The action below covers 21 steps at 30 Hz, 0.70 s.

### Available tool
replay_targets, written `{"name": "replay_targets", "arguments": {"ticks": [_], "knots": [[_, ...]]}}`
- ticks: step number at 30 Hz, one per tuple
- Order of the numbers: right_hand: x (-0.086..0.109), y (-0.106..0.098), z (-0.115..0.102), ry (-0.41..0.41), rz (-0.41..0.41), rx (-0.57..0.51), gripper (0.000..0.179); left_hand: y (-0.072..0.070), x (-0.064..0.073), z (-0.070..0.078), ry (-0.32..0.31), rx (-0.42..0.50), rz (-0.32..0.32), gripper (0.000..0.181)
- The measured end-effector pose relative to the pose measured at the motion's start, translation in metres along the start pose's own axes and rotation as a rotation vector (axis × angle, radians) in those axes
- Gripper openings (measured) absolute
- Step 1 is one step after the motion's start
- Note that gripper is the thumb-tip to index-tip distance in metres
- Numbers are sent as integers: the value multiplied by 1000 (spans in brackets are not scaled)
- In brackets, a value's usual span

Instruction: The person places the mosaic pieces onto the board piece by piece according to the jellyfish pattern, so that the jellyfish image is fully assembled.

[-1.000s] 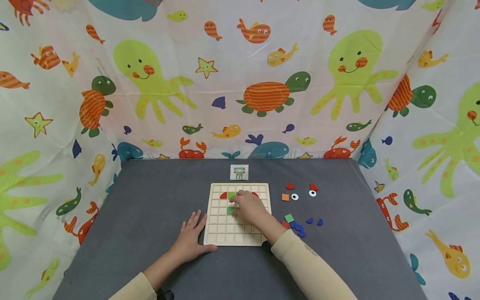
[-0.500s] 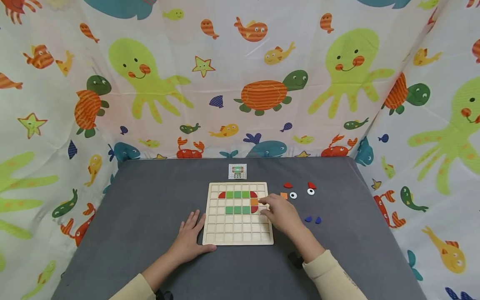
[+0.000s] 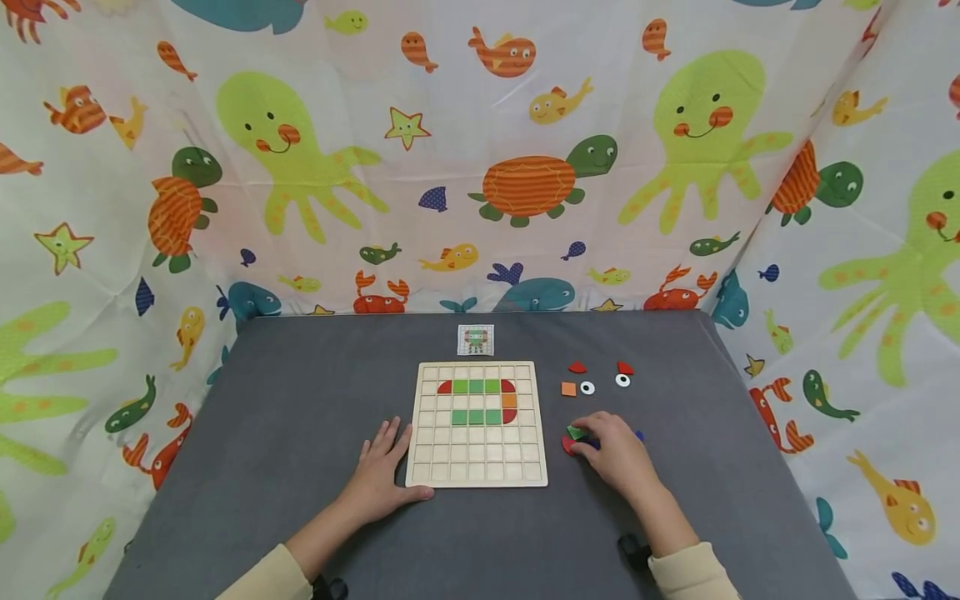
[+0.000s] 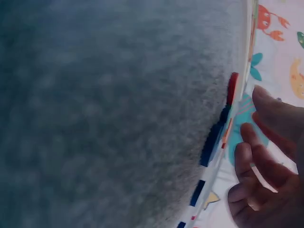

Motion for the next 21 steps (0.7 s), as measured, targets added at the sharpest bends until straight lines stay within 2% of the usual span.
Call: {"name": "replay_targets", "arguments": {"ticks": [5,10,16,21], "knots": [[1,7,-1,12,-40,38,30,-1,0,0,2,-9,-5,114],[0,11,-7,-15,-63,33,30,0,-1,-1,-4,-15,-15,114],[0,15,-12,27,-104,21,27,0,-1,-1,-2,-21,-12,114],[-2,14,-16,51,-105,38,28,0,-1,-1,-8,-22,-12,114]]}}
Point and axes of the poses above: each hand's wrist, its own x-axis away from the middle knuckle, its own y-axis out of the palm, z = x × y, the point moved 6 cm from there along -x, towards the middle knuckle, and after that the axes turned 10 degrees about -y, right-handed, at the moved point
